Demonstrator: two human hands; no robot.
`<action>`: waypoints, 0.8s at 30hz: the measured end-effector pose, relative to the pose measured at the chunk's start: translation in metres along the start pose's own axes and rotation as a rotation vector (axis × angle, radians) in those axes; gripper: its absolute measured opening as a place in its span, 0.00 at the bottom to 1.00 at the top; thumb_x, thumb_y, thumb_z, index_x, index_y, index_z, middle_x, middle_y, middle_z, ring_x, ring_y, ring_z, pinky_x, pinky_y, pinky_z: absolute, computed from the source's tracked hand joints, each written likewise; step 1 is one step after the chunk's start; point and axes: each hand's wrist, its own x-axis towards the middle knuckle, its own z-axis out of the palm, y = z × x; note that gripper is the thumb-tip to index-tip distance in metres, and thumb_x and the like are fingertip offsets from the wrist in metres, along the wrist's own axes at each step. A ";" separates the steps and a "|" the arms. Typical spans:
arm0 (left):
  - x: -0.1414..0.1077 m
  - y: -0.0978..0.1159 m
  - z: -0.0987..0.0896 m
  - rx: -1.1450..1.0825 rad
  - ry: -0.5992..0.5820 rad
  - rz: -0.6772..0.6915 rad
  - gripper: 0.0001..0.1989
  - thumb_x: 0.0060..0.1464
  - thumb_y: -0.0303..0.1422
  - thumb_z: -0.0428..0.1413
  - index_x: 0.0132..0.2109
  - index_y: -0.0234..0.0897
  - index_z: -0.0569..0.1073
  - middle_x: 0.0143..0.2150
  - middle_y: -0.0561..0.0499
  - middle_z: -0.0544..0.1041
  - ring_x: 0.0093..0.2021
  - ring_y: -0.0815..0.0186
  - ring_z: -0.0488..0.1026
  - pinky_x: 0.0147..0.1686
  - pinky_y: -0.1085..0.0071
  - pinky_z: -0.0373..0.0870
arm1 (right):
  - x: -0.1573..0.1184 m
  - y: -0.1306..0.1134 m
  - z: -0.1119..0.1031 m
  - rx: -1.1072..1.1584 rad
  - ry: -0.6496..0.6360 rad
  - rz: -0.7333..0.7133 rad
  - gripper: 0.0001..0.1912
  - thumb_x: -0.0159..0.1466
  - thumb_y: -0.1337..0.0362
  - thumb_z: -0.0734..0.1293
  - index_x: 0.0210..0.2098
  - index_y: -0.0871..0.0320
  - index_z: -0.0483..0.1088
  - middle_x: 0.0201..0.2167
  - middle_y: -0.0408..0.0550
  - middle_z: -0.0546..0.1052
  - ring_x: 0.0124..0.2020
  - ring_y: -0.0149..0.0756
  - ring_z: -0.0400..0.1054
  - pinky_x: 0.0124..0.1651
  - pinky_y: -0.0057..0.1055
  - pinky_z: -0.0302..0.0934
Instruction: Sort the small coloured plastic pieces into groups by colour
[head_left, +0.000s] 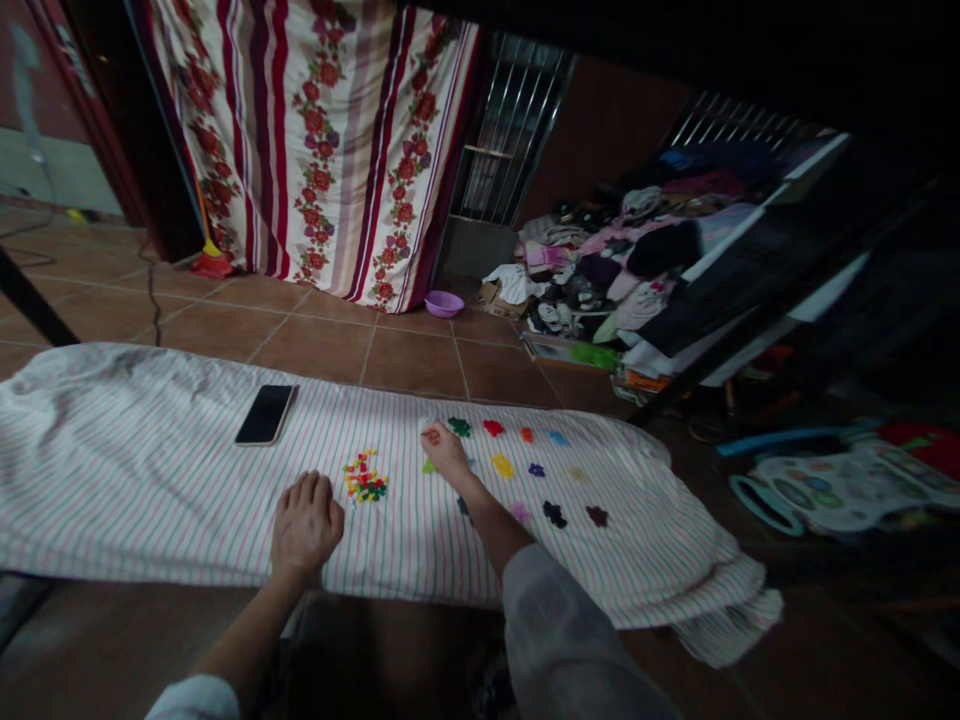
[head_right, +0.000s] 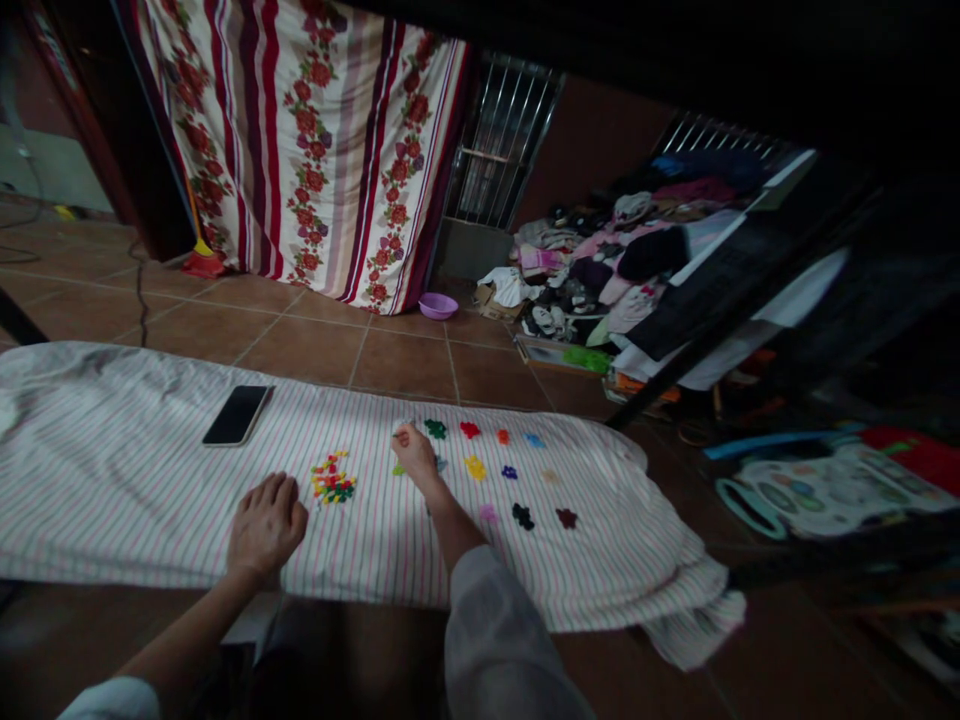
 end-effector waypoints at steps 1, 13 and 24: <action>0.000 0.000 0.000 0.003 0.003 0.002 0.15 0.54 0.31 0.47 0.47 0.30 0.70 0.49 0.37 0.74 0.53 0.53 0.68 0.52 0.57 0.62 | 0.004 0.007 -0.009 -0.011 0.039 0.024 0.05 0.55 0.67 0.64 0.31 0.55 0.70 0.27 0.41 0.75 0.30 0.32 0.70 0.36 0.28 0.65; 0.000 -0.001 0.003 0.038 0.003 0.019 0.16 0.54 0.31 0.47 0.47 0.29 0.70 0.49 0.37 0.74 0.53 0.53 0.68 0.51 0.58 0.63 | 0.044 0.065 -0.065 -0.345 0.177 0.235 0.10 0.58 0.68 0.62 0.36 0.56 0.74 0.36 0.48 0.79 0.40 0.37 0.72 0.44 0.29 0.62; -0.001 0.000 0.004 0.064 -0.009 0.010 0.16 0.54 0.31 0.47 0.48 0.30 0.70 0.51 0.38 0.74 0.54 0.54 0.68 0.52 0.58 0.63 | 0.062 0.077 -0.052 -0.326 0.116 0.227 0.17 0.57 0.74 0.58 0.38 0.56 0.76 0.40 0.49 0.79 0.45 0.39 0.72 0.49 0.31 0.62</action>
